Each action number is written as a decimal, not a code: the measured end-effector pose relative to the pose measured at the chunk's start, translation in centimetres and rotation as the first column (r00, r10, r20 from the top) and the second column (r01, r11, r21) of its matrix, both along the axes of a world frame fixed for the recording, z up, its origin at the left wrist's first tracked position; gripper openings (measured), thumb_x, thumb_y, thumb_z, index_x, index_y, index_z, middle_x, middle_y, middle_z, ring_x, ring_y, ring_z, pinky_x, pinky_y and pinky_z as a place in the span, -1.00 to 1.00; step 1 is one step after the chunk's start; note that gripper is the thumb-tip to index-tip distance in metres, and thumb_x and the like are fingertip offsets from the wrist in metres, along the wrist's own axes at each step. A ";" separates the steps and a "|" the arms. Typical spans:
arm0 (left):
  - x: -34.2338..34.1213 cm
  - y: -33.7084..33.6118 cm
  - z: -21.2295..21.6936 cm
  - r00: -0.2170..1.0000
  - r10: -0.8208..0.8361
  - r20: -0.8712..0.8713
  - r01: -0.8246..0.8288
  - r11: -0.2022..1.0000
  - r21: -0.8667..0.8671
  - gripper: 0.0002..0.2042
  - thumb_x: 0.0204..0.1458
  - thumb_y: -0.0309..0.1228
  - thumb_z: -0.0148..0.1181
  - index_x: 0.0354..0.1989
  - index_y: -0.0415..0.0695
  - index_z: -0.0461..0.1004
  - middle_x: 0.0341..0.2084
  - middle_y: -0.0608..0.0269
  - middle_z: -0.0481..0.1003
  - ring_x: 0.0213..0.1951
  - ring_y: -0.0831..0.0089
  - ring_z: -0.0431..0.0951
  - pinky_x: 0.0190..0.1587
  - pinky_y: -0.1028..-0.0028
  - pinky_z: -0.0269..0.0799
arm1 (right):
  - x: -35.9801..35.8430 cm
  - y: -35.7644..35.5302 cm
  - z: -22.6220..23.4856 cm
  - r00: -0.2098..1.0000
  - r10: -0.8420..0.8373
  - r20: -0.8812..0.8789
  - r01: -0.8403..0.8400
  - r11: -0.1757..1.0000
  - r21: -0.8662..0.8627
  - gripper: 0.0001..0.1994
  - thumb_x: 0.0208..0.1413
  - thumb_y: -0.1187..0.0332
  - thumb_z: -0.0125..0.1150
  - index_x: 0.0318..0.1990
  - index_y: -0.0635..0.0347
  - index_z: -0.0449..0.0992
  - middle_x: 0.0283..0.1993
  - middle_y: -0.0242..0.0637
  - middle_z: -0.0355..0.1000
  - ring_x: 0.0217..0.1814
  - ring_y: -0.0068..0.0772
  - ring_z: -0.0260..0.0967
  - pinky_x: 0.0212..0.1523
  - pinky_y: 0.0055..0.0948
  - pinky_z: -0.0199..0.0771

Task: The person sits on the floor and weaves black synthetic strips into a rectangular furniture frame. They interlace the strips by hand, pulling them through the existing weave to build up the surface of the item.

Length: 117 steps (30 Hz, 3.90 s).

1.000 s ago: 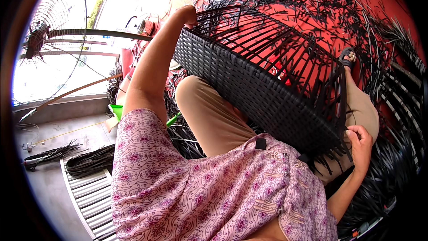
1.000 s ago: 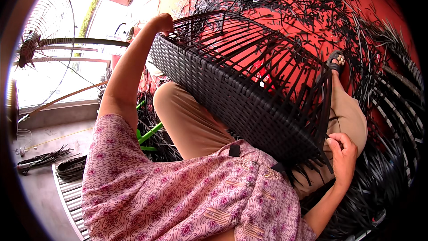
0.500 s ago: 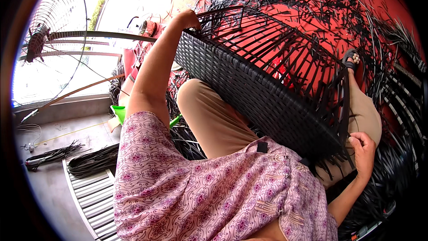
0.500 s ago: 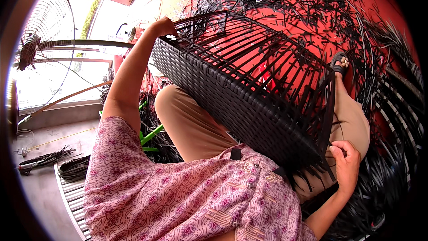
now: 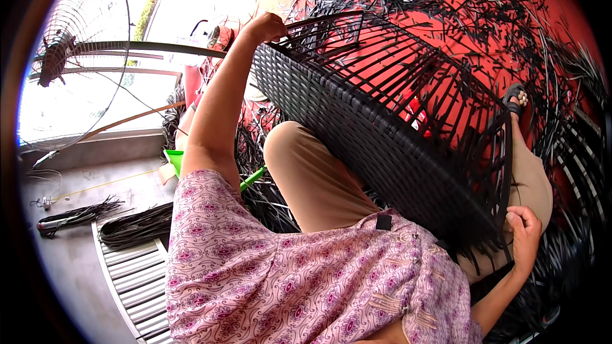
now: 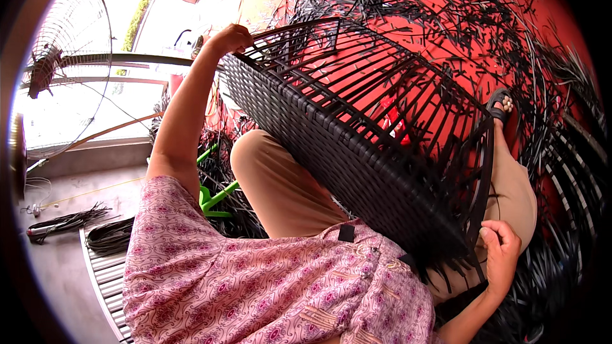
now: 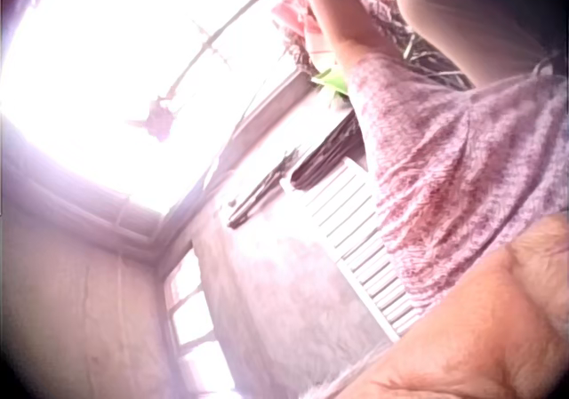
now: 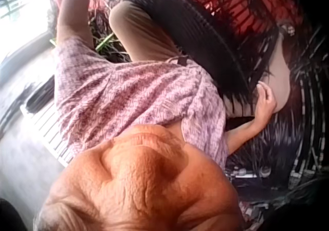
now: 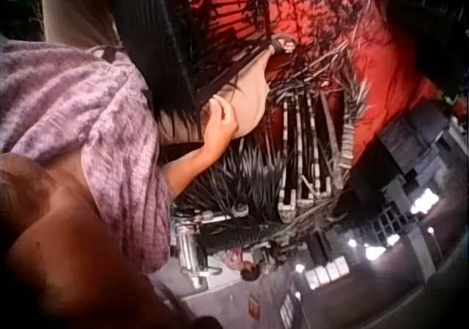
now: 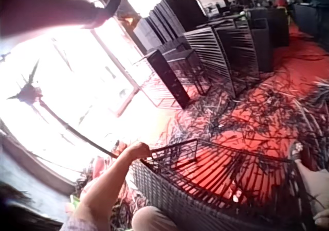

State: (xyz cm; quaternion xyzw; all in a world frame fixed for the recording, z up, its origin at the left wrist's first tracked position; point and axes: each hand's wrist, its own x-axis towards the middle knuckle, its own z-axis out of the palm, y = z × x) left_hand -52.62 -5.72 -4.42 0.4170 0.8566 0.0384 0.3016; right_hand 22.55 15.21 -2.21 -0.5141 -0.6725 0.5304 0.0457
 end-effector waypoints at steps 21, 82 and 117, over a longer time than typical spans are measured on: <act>5.7 4.7 1.6 0.881 -0.008 -0.473 -0.219 0.880 -0.422 -0.54 -0.22 -0.26 0.43 -0.09 -0.23 0.66 -0.03 -0.07 0.63 0.02 0.13 0.64 0.08 0.22 0.56 | -0.3 -0.9 3.0 0.979 0.077 0.188 -0.114 0.975 0.193 -0.88 0.06 0.52 0.26 -0.31 0.44 0.54 -0.43 -0.25 0.49 -0.39 -0.48 0.36 -0.30 -0.44 0.38; 2.5 0.4 -1.5 0.682 0.089 -0.726 -0.080 0.996 0.046 -0.79 0.01 -0.35 0.15 -0.21 -0.04 0.64 -0.14 0.05 0.62 -0.04 -0.01 0.63 -0.01 0.10 0.51 | 0.4 -1.0 1.4 0.994 0.028 0.106 -0.032 0.999 0.036 -0.91 0.18 0.49 0.21 -0.25 0.36 0.56 -0.45 -0.50 0.38 -0.45 -0.70 0.19 -0.42 -0.58 0.21; -6.5 -3.2 -3.1 0.805 0.570 0.167 -0.588 0.723 0.363 -0.75 0.02 -0.58 0.37 -0.09 -0.15 0.71 -0.31 0.13 0.70 -0.33 0.46 0.68 -0.22 0.51 0.62 | 3.6 -1.2 0.0 0.978 -0.209 0.027 0.210 0.967 -0.145 -0.67 0.21 0.43 0.27 0.12 0.27 0.52 -0.42 -0.58 0.31 -0.42 -0.77 0.20 -0.43 -0.72 0.14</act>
